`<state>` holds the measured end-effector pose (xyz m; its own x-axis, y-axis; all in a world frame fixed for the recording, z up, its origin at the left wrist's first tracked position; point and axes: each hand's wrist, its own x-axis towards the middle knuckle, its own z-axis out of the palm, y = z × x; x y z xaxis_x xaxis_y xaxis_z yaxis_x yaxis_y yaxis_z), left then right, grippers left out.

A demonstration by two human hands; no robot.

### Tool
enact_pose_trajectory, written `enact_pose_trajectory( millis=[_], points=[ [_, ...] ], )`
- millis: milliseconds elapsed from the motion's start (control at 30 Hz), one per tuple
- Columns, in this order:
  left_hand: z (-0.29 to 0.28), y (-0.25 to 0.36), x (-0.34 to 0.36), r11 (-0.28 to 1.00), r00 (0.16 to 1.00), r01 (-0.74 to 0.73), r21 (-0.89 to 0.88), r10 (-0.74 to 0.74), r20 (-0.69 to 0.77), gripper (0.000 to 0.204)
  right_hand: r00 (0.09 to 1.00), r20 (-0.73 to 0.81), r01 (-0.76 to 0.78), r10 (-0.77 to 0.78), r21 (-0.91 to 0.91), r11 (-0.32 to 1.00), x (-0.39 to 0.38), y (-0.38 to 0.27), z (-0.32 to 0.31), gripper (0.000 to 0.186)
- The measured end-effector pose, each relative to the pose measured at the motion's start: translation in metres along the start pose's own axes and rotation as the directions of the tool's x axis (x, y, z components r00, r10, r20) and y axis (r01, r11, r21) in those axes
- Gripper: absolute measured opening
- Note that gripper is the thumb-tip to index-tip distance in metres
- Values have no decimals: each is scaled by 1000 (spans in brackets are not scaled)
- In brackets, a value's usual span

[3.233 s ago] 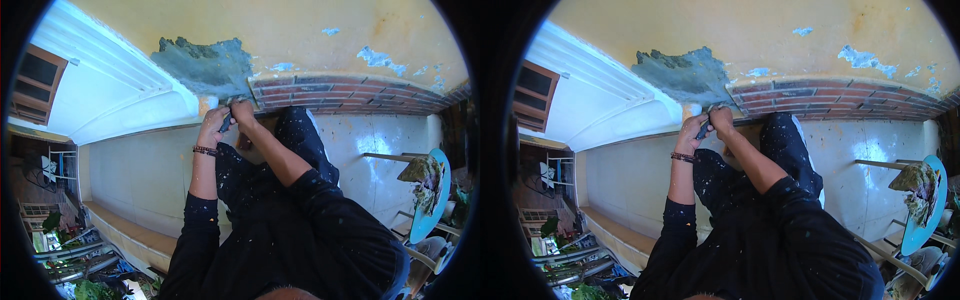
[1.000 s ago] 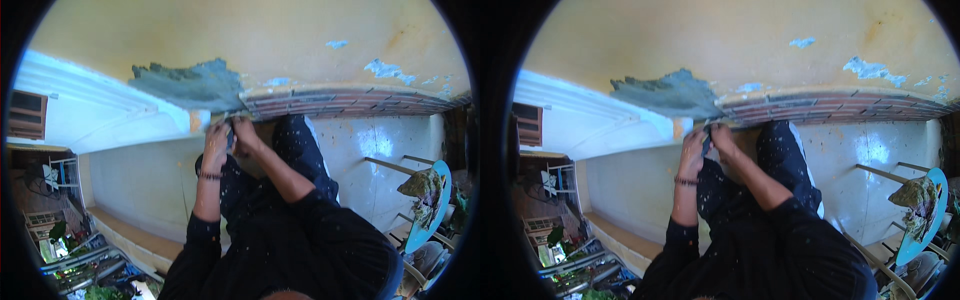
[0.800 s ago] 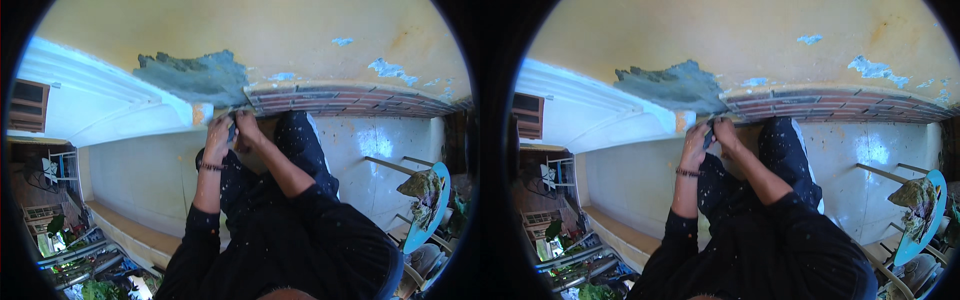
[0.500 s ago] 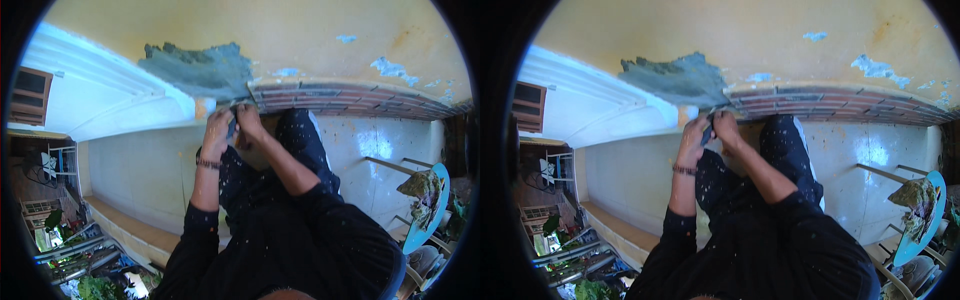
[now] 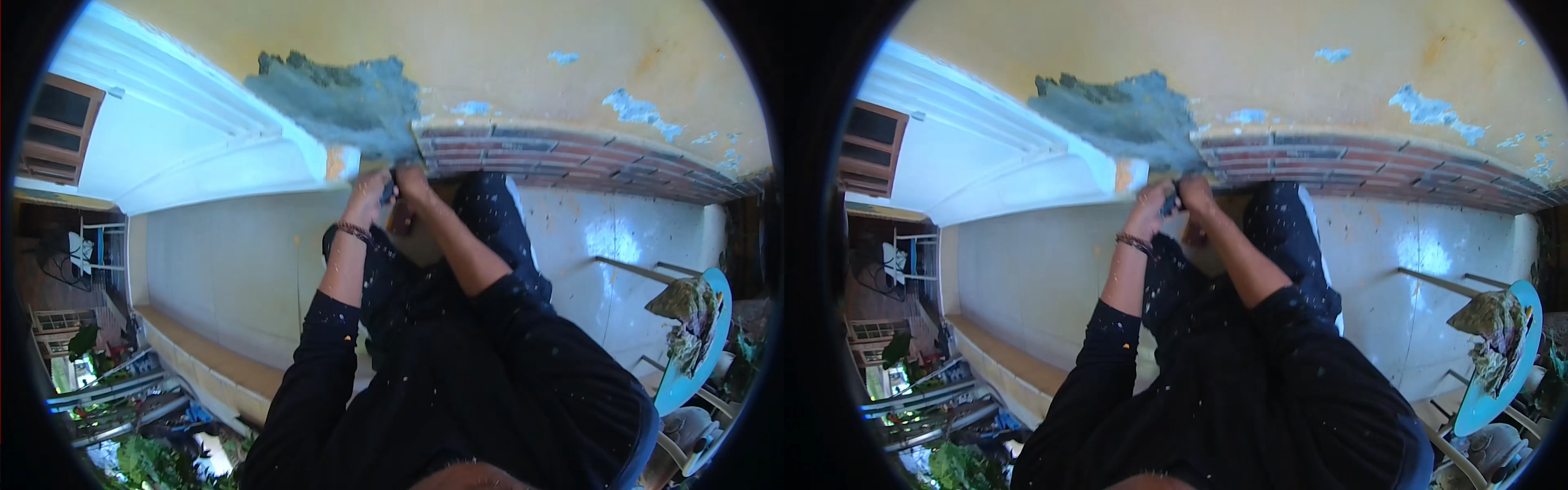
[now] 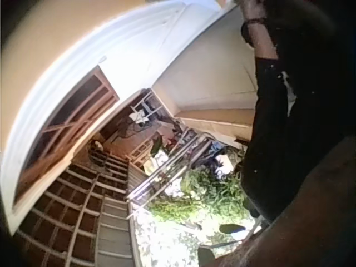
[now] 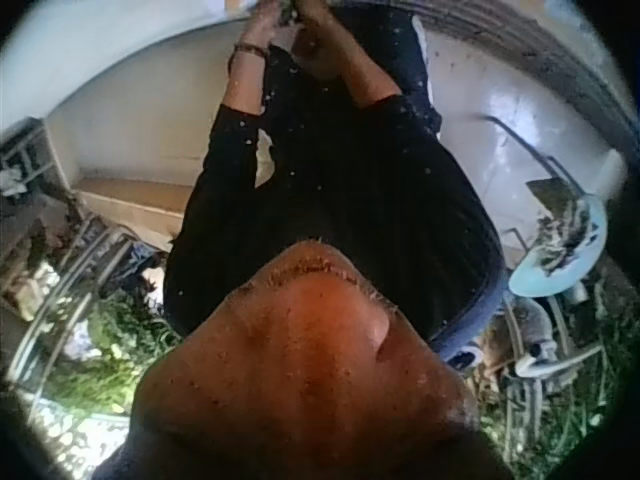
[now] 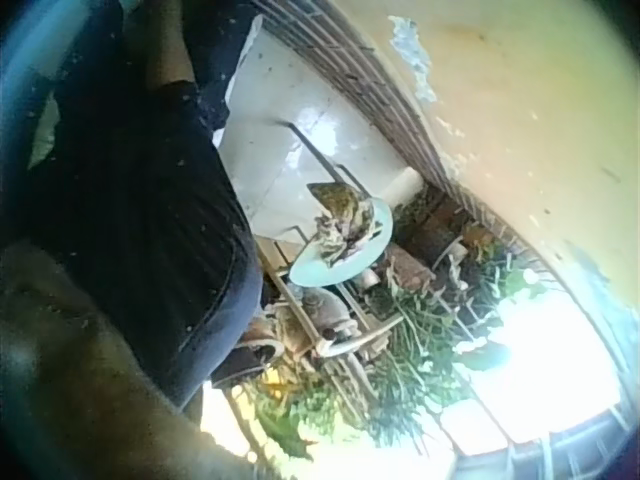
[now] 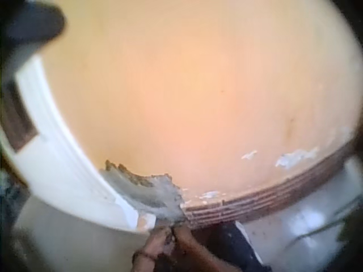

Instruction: Scraping old paint and sanding the surface of a wall.

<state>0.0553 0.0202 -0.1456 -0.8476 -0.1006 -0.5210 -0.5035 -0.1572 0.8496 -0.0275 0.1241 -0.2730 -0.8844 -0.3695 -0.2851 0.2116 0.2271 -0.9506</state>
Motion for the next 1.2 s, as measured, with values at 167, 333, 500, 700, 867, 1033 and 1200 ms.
enact_pose_trajectory(
  millis=[167, 333, 500, 700, 867, 1033, 1200],
  points=[
    [6, -36, 6, 966, 943, -254, 58, 260, -208, 39, 975, -148, -130, 167, 229, 965, -76, -43, 7, 48],
    [23, -137, 24, 980, 948, -198, 2, 192, -255, 60, 978, -202, -63, 47, -74, 995, -119, 30, 10, 47],
    [46, -146, -19, 949, 943, -309, -55, 298, -146, 50, 969, -198, -226, 147, -478, 849, -132, -28, -22, 52],
    [50, -104, -16, 850, 883, -469, -239, 446, -145, 46, 993, -72, 36, -91, -556, 830, -122, -56, -51, 44],
    [59, -75, 4, 797, 881, -448, -405, 316, -353, 44, 949, -16, 249, -316, -578, 777, -101, -66, -39, 44],
    [47, -63, 5, 739, 979, -201, -644, 178, -101, 42, 965, 59, 230, -256, -658, 717, -101, -101, -37, 45],
    [56, -62, 15, 774, 988, -151, -615, 131, -78, 36, 966, 134, 252, -222, -692, 677, -83, -98, -49, 41]
  ],
)
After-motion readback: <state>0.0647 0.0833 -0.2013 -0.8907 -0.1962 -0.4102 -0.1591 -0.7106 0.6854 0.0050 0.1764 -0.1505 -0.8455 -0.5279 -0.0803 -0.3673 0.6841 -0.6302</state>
